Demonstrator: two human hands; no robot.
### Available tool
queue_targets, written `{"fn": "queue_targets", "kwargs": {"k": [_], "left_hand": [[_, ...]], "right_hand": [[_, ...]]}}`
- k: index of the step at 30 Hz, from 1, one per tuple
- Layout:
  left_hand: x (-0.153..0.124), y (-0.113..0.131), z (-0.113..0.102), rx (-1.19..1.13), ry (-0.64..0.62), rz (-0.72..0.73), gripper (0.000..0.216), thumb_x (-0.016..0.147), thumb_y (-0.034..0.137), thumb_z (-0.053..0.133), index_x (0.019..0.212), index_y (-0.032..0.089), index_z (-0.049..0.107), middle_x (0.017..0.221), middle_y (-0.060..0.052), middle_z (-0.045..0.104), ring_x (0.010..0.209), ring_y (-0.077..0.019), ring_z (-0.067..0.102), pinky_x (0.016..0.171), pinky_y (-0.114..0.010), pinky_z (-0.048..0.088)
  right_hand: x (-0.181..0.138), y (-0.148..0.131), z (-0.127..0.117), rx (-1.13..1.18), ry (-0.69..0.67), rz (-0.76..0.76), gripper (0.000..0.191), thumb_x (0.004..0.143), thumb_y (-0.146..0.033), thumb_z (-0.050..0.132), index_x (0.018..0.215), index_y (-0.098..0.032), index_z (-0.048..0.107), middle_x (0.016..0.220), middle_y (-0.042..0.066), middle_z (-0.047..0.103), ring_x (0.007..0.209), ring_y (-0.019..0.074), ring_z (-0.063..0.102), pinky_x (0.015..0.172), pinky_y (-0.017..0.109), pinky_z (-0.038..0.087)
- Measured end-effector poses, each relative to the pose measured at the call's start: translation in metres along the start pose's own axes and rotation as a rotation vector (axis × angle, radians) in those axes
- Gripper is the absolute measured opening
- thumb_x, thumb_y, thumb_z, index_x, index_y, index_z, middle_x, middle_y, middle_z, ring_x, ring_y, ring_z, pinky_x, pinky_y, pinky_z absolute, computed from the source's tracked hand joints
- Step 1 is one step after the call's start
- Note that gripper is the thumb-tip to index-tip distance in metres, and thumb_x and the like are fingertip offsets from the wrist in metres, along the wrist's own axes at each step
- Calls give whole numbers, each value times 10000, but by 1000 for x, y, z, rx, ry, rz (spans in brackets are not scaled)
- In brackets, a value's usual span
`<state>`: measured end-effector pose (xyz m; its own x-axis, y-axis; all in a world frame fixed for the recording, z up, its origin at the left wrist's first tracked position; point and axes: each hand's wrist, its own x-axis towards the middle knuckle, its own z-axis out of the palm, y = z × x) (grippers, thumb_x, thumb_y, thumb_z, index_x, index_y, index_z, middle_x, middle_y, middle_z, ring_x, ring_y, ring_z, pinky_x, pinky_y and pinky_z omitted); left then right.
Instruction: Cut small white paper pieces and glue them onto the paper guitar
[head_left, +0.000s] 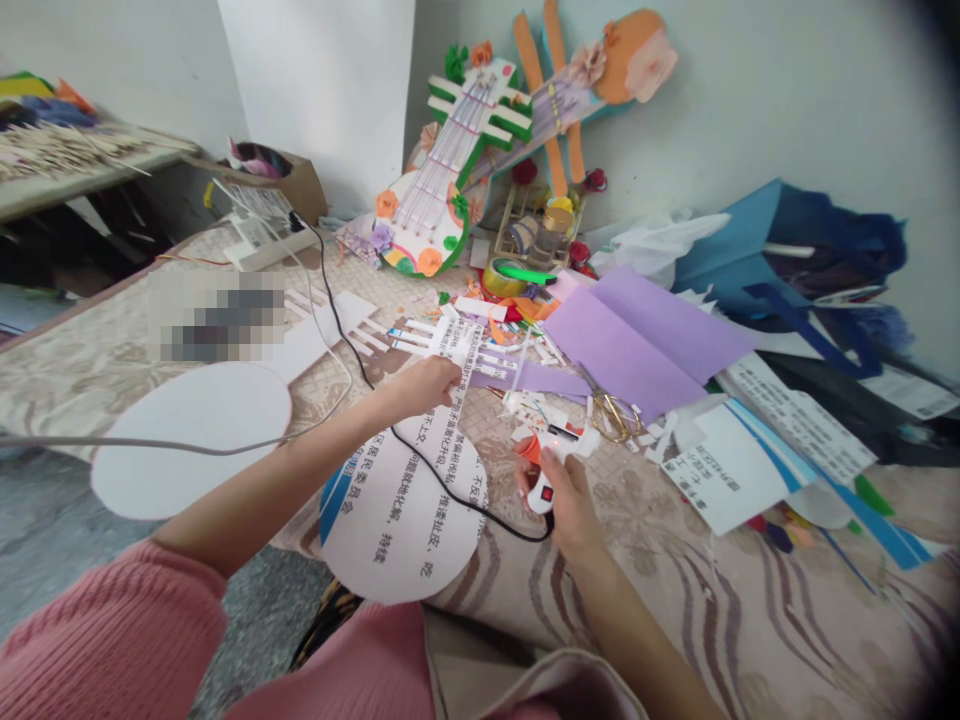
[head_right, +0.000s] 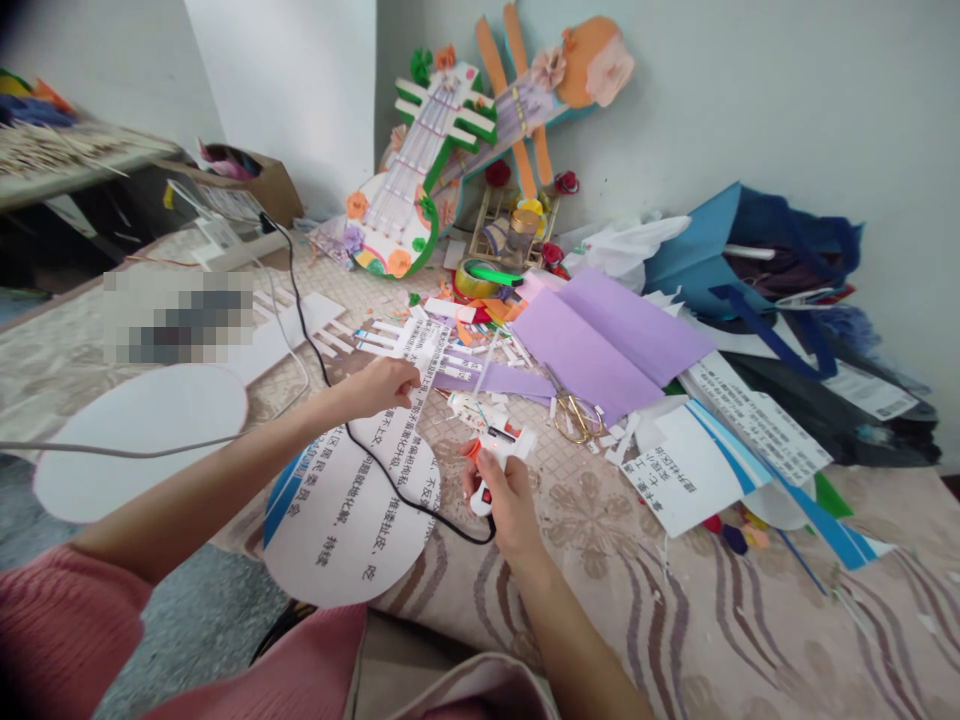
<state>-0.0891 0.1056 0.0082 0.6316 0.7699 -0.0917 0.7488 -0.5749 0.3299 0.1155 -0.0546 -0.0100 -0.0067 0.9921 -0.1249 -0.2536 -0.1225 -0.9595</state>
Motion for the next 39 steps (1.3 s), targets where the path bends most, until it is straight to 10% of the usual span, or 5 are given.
{"fn": "queue_targets", "kwargs": {"k": [39], "left_hand": [[-2,4,-3,17,-5,4,109,718,83,673,786,154,625,753,-15,640,744,-164,608,637,-238,387]], "right_hand": [[1,2,0,-15,21,20,375,850,-545,577,894,-176,622,501,-41,510,396,93,421,389,221,306]]}}
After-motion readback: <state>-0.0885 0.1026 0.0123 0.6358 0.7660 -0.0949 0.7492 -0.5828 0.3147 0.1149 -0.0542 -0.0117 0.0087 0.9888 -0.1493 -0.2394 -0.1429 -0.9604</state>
